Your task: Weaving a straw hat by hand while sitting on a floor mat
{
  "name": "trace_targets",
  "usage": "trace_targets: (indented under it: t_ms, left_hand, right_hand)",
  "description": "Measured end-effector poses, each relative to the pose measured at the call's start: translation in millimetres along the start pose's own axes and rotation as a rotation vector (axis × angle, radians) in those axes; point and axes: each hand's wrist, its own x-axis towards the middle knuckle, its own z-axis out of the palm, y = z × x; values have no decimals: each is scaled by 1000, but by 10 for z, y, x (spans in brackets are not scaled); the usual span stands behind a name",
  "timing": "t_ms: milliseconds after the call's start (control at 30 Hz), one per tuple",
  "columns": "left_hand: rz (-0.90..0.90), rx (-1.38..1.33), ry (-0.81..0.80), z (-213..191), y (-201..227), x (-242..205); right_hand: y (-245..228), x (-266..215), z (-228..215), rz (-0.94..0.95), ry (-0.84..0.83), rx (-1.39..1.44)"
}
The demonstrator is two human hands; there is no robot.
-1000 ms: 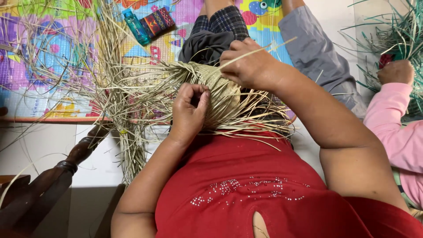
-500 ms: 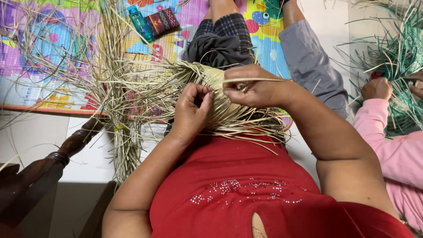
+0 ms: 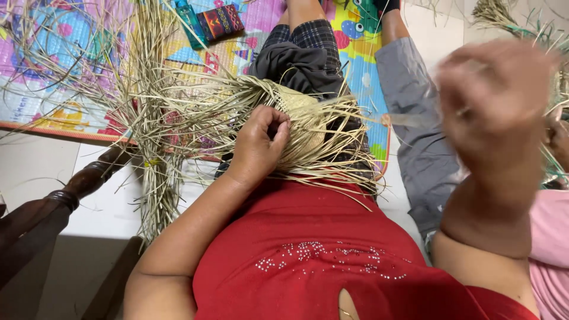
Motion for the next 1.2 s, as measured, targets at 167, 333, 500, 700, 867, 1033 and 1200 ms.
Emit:
trace_targets:
  t_ms: [167, 333, 500, 700, 867, 1033, 1200]
  left_hand:
    - [8, -48, 33, 112, -232, -45]
    - [22, -42, 25, 99, -308, -29]
    - [2, -125, -16, 11, -240, 16]
    - [-35, -219, -61, 75, -343, 16]
    - [-180, -372, 28, 113, -226, -7]
    - [41, -123, 36, 58, -233, 5]
    - [216, 82, 30, 3, -159, 14]
  right_hand:
    - [-698, -21, 895, -380, 109, 552]
    - [-763, 95, 1502, -344, 256, 358]
    - [-790, 54, 1430, -332, 237, 350]
    - [-813, -25, 1359, -327, 205, 344]
    - [-780, -20, 1419, -392, 265, 322]
    - [-771, 5, 1471, -387, 306, 301]
    - [-783, 39, 1493, -390, 334, 314]
